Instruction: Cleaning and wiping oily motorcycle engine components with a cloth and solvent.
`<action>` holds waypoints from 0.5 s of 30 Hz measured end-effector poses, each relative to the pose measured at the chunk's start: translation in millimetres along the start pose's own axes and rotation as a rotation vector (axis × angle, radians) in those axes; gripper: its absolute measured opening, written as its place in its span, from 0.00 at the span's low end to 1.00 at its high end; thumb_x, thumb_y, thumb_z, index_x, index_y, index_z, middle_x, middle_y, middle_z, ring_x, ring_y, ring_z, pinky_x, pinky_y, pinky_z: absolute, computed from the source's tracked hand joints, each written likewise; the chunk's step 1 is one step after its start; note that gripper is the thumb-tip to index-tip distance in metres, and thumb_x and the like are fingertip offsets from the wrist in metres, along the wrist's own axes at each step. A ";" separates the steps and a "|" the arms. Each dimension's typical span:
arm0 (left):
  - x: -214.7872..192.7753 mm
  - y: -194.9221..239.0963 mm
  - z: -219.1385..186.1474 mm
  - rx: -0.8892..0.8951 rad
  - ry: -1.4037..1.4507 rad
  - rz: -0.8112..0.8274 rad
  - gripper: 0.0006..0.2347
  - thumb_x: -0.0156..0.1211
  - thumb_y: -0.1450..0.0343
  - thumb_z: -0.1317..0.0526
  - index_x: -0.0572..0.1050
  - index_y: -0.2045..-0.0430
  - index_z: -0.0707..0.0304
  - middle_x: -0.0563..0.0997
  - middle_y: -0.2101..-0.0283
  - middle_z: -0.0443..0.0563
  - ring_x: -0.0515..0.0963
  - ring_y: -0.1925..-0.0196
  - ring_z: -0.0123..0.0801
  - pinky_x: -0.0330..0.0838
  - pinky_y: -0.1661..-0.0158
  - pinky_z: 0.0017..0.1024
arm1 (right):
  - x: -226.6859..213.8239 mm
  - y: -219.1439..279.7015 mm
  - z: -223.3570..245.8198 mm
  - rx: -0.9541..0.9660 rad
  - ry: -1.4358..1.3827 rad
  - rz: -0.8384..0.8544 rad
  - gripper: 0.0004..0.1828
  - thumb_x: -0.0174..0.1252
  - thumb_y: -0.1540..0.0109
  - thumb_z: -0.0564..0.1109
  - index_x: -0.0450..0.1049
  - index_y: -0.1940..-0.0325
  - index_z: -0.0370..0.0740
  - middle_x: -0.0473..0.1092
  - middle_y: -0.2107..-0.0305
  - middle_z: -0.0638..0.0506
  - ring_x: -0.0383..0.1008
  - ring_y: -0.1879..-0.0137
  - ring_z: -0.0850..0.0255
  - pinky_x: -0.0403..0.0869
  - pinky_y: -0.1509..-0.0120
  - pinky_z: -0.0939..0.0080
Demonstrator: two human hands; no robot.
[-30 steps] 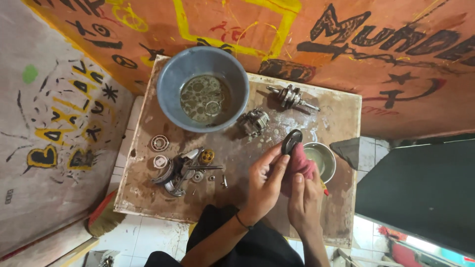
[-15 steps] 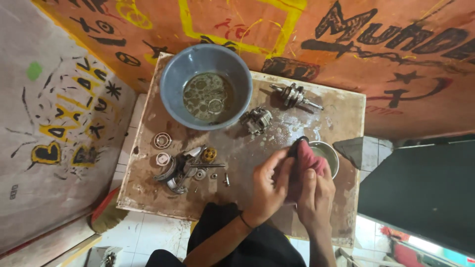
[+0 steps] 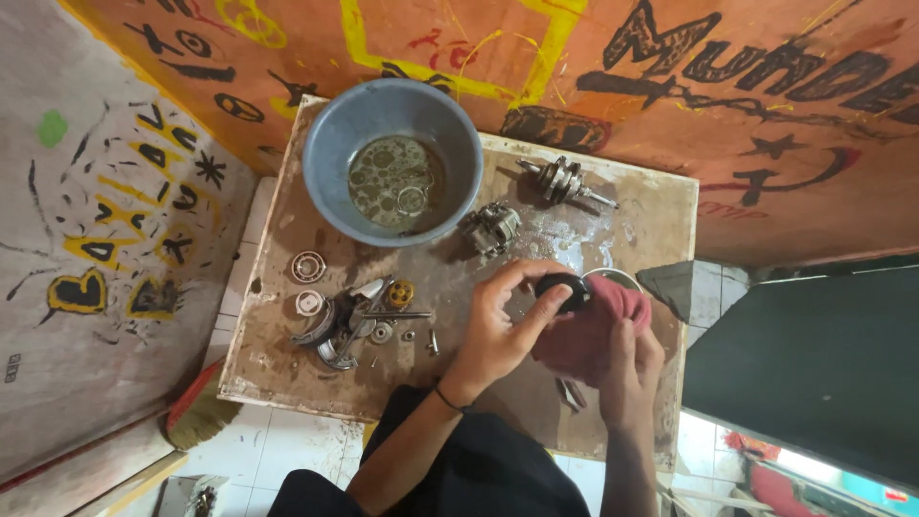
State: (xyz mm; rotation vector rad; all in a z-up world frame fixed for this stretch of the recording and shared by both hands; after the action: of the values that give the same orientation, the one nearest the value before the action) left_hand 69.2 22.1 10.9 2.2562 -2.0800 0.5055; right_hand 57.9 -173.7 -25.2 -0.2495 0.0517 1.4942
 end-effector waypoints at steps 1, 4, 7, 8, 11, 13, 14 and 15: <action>-4.1 -5.9 -1.3 0.001 -0.002 -0.001 0.08 0.65 0.25 0.63 0.80 0.55 0.66 0.83 0.56 0.49 0.78 0.57 0.26 0.77 0.53 0.29 | 1.0 -2.2 -0.1 -0.001 -0.002 0.001 0.21 0.46 0.27 0.48 0.73 0.39 0.30 0.75 0.51 0.48 0.74 0.47 0.64 0.71 0.41 0.63; -4.3 -11.8 -1.5 0.024 -0.079 0.125 0.09 0.67 0.27 0.62 0.81 0.55 0.65 0.85 0.55 0.47 0.80 0.55 0.23 0.73 0.50 0.27 | 2.6 1.6 -14.7 0.210 -0.210 0.006 0.16 0.57 0.32 0.44 0.75 0.43 0.31 0.76 0.54 0.50 0.75 0.50 0.66 0.73 0.44 0.64; -6.6 -12.5 6.4 0.014 -0.124 0.129 0.12 0.70 0.28 0.62 0.80 0.52 0.65 0.84 0.58 0.48 0.79 0.55 0.25 0.72 0.50 0.27 | 9.9 1.1 -16.3 0.216 -0.360 0.055 0.16 0.62 0.34 0.42 0.74 0.43 0.31 0.75 0.54 0.49 0.75 0.50 0.66 0.73 0.43 0.64; -7.2 -10.8 11.3 -0.010 0.004 0.128 0.14 0.69 0.26 0.61 0.78 0.48 0.64 0.83 0.54 0.48 0.80 0.51 0.26 0.73 0.45 0.27 | 11.8 1.1 -16.6 0.223 -0.438 0.048 0.17 0.62 0.33 0.42 0.73 0.43 0.31 0.75 0.53 0.49 0.75 0.49 0.65 0.74 0.42 0.63; -7.4 -3.3 -3.4 0.013 0.026 0.154 0.23 0.70 0.29 0.61 0.71 0.39 0.63 0.81 0.47 0.48 0.79 0.45 0.28 0.72 0.41 0.29 | 11.2 -1.6 -21.1 0.252 -0.560 0.022 0.18 0.60 0.33 0.42 0.71 0.40 0.32 0.75 0.51 0.47 0.76 0.48 0.63 0.74 0.40 0.61; -3.8 3.3 -11.2 0.060 -0.075 0.187 0.30 0.72 0.32 0.61 0.66 0.35 0.62 0.80 0.44 0.48 0.77 0.44 0.29 0.70 0.42 0.29 | 9.0 -2.7 -26.1 0.271 -0.604 -0.004 0.19 0.60 0.33 0.42 0.70 0.39 0.33 0.75 0.50 0.47 0.77 0.47 0.62 0.74 0.40 0.60; -2.7 7.5 -9.5 0.074 -0.143 0.163 0.31 0.72 0.33 0.61 0.66 0.33 0.62 0.78 0.42 0.50 0.77 0.43 0.32 0.70 0.40 0.30 | 10.1 -2.3 -28.4 0.296 -0.617 0.021 0.19 0.59 0.32 0.42 0.70 0.39 0.33 0.75 0.50 0.47 0.76 0.47 0.62 0.74 0.40 0.59; -1.7 11.8 -8.0 0.089 -0.210 0.140 0.33 0.72 0.34 0.62 0.65 0.32 0.63 0.77 0.41 0.52 0.76 0.43 0.34 0.71 0.39 0.31 | 11.5 -1.8 -30.7 0.322 -0.631 0.046 0.19 0.59 0.32 0.42 0.69 0.38 0.33 0.75 0.50 0.47 0.76 0.46 0.61 0.74 0.40 0.58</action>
State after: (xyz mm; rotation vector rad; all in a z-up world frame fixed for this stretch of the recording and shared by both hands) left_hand 55.8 24.4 15.7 2.3143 -2.3734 0.3880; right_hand 64.2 -168.6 -57.0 0.4874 -0.2078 1.5269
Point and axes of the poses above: each hand's wrist, its own y-axis away from the middle knuckle, its own x-axis out of the palm, z = x × y, the point moved 6 cm from there along -y, towards the middle knuckle
